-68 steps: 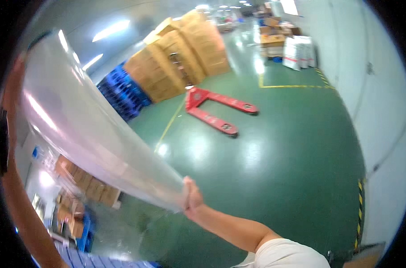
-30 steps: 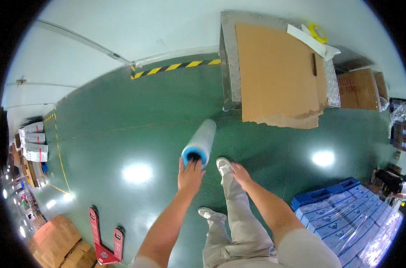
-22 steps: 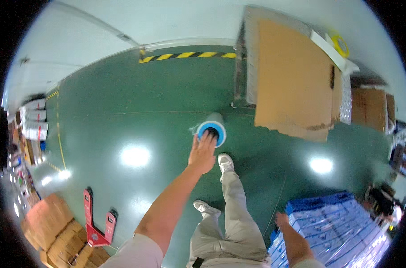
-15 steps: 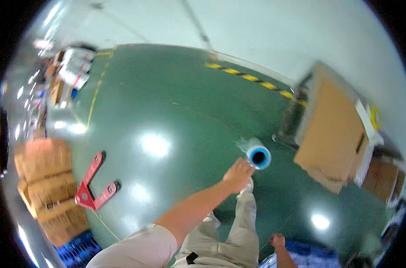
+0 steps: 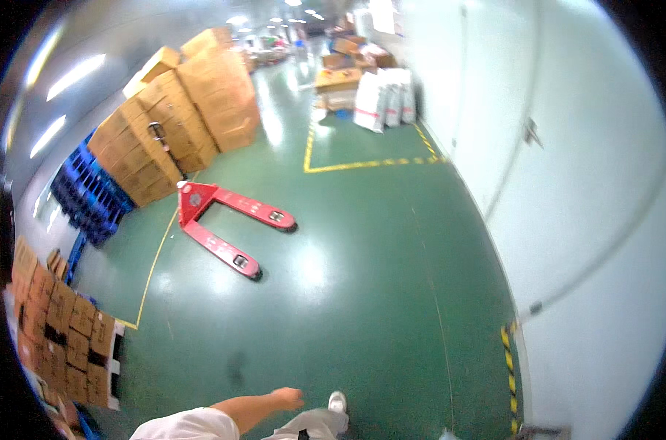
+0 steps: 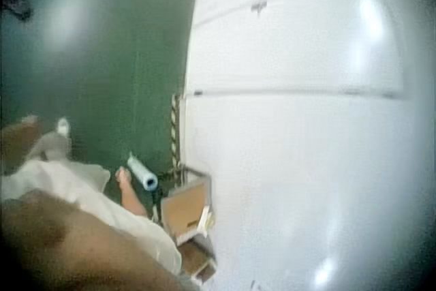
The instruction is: The person applies labels to a stack of boxes on a pallet, then wraps the entire stack with plastic film. They then use a pallet jack to move the wrapped pallet and place a blue plastic crate on top of it.
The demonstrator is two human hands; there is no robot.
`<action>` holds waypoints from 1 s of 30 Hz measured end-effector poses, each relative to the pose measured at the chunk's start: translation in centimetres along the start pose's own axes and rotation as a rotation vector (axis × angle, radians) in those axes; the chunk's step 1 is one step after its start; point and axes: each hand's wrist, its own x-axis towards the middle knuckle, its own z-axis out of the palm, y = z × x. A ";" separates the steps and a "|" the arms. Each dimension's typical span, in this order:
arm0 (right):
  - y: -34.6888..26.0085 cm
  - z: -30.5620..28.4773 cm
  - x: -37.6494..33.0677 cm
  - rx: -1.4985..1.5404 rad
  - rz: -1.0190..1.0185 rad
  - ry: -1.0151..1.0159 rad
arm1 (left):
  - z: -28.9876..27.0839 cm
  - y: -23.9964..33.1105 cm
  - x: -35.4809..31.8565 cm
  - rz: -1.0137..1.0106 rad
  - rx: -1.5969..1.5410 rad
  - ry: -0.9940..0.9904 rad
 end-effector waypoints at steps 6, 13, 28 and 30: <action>-16.9 17.0 4.9 -0.478 -0.076 -0.219 | -13.3 -22.9 2.3 -0.414 -0.420 0.330; -40.5 35.4 11.5 -0.793 -0.248 -0.271 | -28.7 -30.3 13.8 -0.359 -0.502 0.371; -108.9 93.5 19.0 -0.506 -0.977 -0.505 | -55.6 -42.2 31.5 -0.254 -0.692 0.369; -114.7 98.8 18.3 -0.376 -0.875 -0.529 | -69.7 -41.9 29.7 -0.433 -0.996 0.339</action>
